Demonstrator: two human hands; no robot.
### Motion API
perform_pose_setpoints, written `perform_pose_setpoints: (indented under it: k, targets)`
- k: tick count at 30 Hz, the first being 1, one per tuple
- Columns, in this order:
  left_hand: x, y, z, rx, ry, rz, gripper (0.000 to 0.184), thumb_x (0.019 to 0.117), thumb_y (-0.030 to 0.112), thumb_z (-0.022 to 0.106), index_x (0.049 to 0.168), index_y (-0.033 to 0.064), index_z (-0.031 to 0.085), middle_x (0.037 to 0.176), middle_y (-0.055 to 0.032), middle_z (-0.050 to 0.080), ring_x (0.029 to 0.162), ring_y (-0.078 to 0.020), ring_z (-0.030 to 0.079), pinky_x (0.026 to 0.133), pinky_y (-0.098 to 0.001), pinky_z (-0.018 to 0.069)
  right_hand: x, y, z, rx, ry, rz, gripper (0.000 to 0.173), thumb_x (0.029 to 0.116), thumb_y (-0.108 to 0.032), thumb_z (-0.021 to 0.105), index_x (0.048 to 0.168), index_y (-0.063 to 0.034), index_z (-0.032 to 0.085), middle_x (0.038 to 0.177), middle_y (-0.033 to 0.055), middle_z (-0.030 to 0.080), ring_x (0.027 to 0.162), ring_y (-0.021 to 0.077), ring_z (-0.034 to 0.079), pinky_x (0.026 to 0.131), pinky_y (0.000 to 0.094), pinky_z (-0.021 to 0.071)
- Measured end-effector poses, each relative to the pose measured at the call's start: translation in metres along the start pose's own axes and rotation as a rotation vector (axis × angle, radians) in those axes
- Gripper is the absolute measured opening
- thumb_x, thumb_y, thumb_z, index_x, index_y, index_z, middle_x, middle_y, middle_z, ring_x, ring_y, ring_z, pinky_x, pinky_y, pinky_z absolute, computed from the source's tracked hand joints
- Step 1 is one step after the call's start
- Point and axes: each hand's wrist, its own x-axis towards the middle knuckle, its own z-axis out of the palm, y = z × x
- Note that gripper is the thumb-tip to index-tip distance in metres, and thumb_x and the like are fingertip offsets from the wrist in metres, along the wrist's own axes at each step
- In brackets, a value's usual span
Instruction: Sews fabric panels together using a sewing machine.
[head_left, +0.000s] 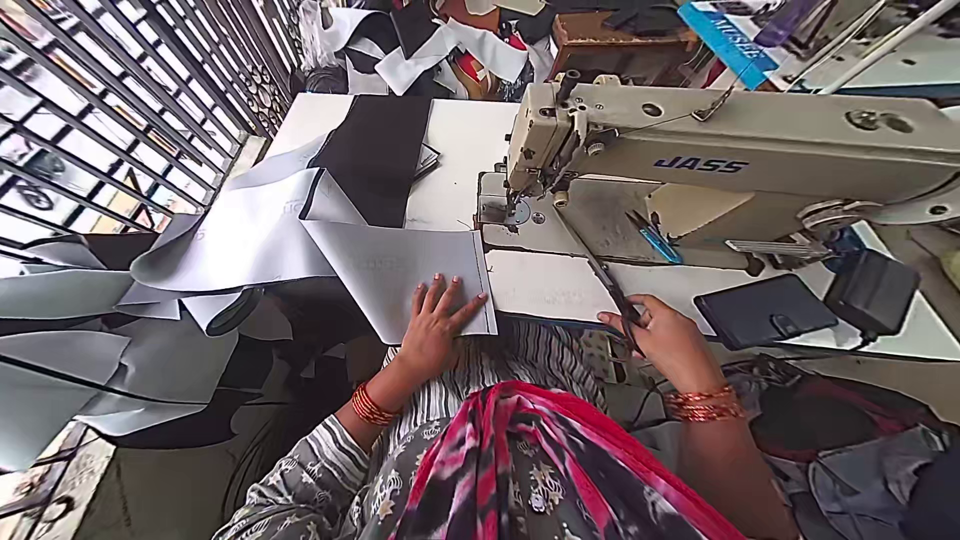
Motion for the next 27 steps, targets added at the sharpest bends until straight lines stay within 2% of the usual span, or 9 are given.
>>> perform_pose_setpoints:
  k: [3, 5, 7, 9, 11, 17, 22, 25, 27]
  targets:
    - [0.003, -0.001, -0.014, -0.239, 0.056, -0.055, 0.044, 0.1021, 0.022, 0.05, 0.145, 0.018, 0.061, 0.152, -0.0181, 0.053, 0.146, -0.0465, 0.04, 0.118, -0.0699, 0.0217, 0.017, -0.004, 0.005, -0.092, 0.155, -0.033, 0.061, 0.0926, -0.035, 0.077, 0.135, 0.0043, 0.058, 0.108, 0.0338, 0.067, 0.102, 0.0527, 0.064, 0.088, 0.0699, 0.0451]
    - [0.006, -0.003, -0.03, -0.614, 0.125, -0.226, 0.042, 0.1083, 0.02, 0.039, 0.133, -0.0018, 0.064, 0.134, -0.0146, 0.067, 0.136, -0.0239, 0.055, 0.119, -0.0466, 0.0338, 0.028, -0.004, 0.008, -0.096, 0.243, -0.071, 0.058, 0.0917, -0.031, 0.078, 0.134, 0.005, 0.06, 0.112, 0.0355, 0.067, 0.111, 0.0568, 0.06, 0.091, 0.0713, 0.0436]
    - [0.011, -0.007, -0.047, -1.03, 0.213, -0.467, 0.043, 0.1122, 0.021, 0.028, 0.127, -0.0094, 0.054, 0.112, -0.0097, 0.067, 0.107, -0.0063, 0.064, 0.098, -0.0281, 0.0524, 0.036, 0.001, 0.01, -0.059, 0.286, -0.122, 0.051, 0.0939, -0.022, 0.075, 0.134, 0.0061, 0.061, 0.116, 0.0364, 0.066, 0.114, 0.0583, 0.058, 0.094, 0.0715, 0.042]
    - [0.015, -0.011, -0.06, -1.317, 0.301, -0.736, 0.047, 0.1142, 0.028, 0.026, 0.143, -0.0044, 0.043, 0.123, -0.014, 0.064, 0.108, -0.012, 0.066, 0.095, -0.0323, 0.0553, 0.041, 0.004, 0.01, -0.042, 0.283, -0.15, 0.044, 0.0964, -0.015, 0.069, 0.133, 0.0076, 0.061, 0.12, 0.0373, 0.064, 0.117, 0.0582, 0.057, 0.099, 0.0707, 0.0401]
    - [0.017, -0.017, -0.063, -1.449, 0.4, -0.882, 0.047, 0.1137, 0.033, 0.028, 0.144, 0.0016, 0.045, 0.122, -0.0136, 0.066, 0.105, -0.0163, 0.068, 0.09, -0.0357, 0.0574, 0.043, 0.005, 0.01, -0.031, 0.271, -0.158, 0.043, 0.0966, -0.014, 0.07, 0.133, 0.0081, 0.06, 0.12, 0.0381, 0.063, 0.117, 0.0578, 0.057, 0.101, 0.0702, 0.0391]
    - [0.017, -0.023, -0.058, -1.575, 0.46, -0.886, 0.045, 0.1131, 0.035, 0.03, 0.137, 0.0033, 0.051, 0.112, -0.012, 0.07, 0.1, -0.0179, 0.071, 0.086, -0.0373, 0.0598, 0.038, 0.007, 0.008, -0.015, 0.325, -0.21, 0.037, 0.0965, -0.01, 0.069, 0.127, 0.0095, 0.064, 0.119, 0.0386, 0.062, 0.116, 0.0582, 0.057, 0.1, 0.0697, 0.0399]
    - [0.013, -0.013, -0.057, -1.379, 0.369, -0.708, 0.048, 0.1141, 0.029, 0.025, 0.144, -0.0047, 0.043, 0.129, -0.0156, 0.063, 0.114, -0.0138, 0.064, 0.099, -0.0338, 0.0535, 0.024, -0.019, 0.017, 0.14, 0.265, -0.499, 0.039, 0.0968, -0.011, 0.068, 0.129, 0.01, 0.062, 0.116, 0.0349, 0.065, 0.094, 0.0479, 0.066, 0.083, 0.0611, 0.0531]
    - [0.006, 0.005, -0.045, -0.863, 0.318, -0.264, 0.038, 0.1074, 0.011, 0.037, 0.121, -0.0147, 0.061, 0.114, -0.0195, 0.068, 0.109, -0.0157, 0.064, 0.1, -0.0343, 0.0496, 0.007, -0.056, 0.048, 0.287, 0.192, -0.745, 0.066, 0.0858, -0.012, 0.076, 0.145, 0.0053, 0.051, 0.14, 0.0325, 0.053, 0.078, 0.0272, 0.068, 0.063, 0.0391, 0.0564]
    - [0.004, 0.019, -0.039, -0.564, 0.311, 0.098, 0.032, 0.0992, 0.006, 0.051, 0.122, -0.0064, 0.07, 0.118, -0.0196, 0.073, 0.114, -0.0289, 0.069, 0.104, -0.0475, 0.0494, -0.002, -0.076, 0.067, 0.337, 0.199, -0.925, 0.082, 0.0802, -0.019, 0.08, 0.149, 0.0058, 0.044, 0.152, 0.0319, 0.043, 0.093, 0.0198, 0.067, 0.073, 0.0297, 0.0551]
